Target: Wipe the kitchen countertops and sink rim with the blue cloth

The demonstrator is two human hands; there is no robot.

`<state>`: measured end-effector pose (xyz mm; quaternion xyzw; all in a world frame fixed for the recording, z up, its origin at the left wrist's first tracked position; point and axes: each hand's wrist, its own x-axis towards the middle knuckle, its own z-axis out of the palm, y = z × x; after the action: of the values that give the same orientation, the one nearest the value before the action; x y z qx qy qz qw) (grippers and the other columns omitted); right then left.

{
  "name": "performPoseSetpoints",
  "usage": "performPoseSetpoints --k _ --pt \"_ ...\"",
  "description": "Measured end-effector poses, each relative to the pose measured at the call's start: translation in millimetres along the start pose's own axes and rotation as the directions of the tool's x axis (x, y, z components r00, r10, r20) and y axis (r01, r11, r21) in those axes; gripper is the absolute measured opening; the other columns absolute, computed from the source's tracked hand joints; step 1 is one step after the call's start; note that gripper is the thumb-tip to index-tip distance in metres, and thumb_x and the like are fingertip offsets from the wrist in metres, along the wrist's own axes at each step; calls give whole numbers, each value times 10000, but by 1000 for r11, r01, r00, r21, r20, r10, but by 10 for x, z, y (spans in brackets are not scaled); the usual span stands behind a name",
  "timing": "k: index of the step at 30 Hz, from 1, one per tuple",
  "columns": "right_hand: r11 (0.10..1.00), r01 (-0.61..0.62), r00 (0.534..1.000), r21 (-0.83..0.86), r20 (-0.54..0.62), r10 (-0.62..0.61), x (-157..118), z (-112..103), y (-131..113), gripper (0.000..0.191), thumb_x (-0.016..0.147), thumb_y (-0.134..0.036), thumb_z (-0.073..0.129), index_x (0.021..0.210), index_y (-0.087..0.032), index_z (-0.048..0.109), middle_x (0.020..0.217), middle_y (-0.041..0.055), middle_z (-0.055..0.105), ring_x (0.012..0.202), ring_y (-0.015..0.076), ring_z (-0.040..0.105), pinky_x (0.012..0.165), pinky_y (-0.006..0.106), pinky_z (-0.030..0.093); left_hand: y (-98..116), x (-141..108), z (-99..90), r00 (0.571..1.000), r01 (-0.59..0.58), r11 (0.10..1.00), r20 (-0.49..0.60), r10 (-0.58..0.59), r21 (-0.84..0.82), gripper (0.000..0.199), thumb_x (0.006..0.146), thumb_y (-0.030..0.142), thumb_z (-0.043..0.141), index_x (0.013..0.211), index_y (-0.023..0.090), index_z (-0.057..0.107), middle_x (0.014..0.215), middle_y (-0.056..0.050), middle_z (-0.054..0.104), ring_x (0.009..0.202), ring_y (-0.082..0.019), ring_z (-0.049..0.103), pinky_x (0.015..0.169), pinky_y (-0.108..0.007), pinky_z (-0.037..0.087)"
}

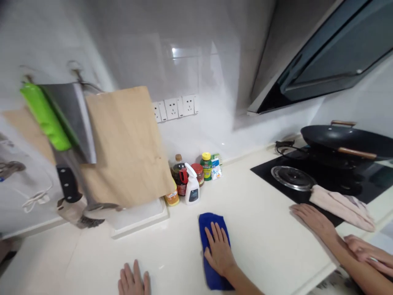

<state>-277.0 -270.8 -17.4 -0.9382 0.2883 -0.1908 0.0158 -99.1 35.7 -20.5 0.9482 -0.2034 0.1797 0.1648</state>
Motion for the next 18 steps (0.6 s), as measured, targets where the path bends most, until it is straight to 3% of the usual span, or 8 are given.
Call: performPoseSetpoints --k 4,7,9,12,14,16,18 --pt "998 65 998 3 -24 -65 -414 67 -745 976 783 -302 527 1579 -241 -33 1652 98 122 1495 395 245 1187 638 270 9 -8 -66 998 24 997 67 -19 -75 610 959 386 306 1427 26 456 1575 -336 306 1538 -418 79 1204 -668 235" --pt "991 137 990 1 31 -137 -667 39 -1279 1012 756 -332 531 1575 -236 -56 1638 80 125 1506 386 209 1220 648 167 16 -8 -166 993 37 991 116 -22 -129 607 946 374 344 1427 21 454 1583 -339 278 1529 -435 91 1218 -658 214" --pt "980 197 979 0 57 -196 -804 0 -1476 1006 742 -378 534 1578 -275 -15 1623 25 179 1521 336 184 1249 593 135 -45 -1 -247 983 28 984 186 5 -175 589 930 357 381 1425 52 475 1601 -305 272 1526 -429 109 1231 -643 202" --pt "950 311 945 13 103 -311 -884 -49 -1444 925 783 -444 511 1578 -326 54 1619 -32 214 1532 233 169 1260 448 200 -353 21 -384 926 -20 960 356 123 -279 552 910 314 392 1416 133 515 1623 -199 311 1530 -362 169 1252 -561 225" --pt "951 309 944 19 115 -309 -813 -40 -1260 865 828 -438 472 1577 -338 51 1631 -46 202 1531 187 161 1247 400 245 -742 28 -481 903 5 952 410 128 -307 562 907 334 376 1419 150 516 1622 -144 344 1532 -315 196 1255 -498 246" --pt "980 199 977 10 74 -199 -647 22 -1035 843 851 -398 442 1573 -341 10 1643 -44 192 1529 202 179 1233 448 283 -1260 19 -590 928 87 962 372 16 -259 605 903 408 347 1416 134 515 1619 -125 361 1538 -299 189 1258 -470 241" --pt "993 116 993 -2 38 -116 -419 127 -845 829 863 -349 414 1577 -290 -4 1661 17 164 1519 256 229 1214 508 301 -1846 -3 -723 955 169 970 271 -117 -177 663 893 465 293 1386 97 541 1607 -155 375 1539 -314 193 1260 -482 233"
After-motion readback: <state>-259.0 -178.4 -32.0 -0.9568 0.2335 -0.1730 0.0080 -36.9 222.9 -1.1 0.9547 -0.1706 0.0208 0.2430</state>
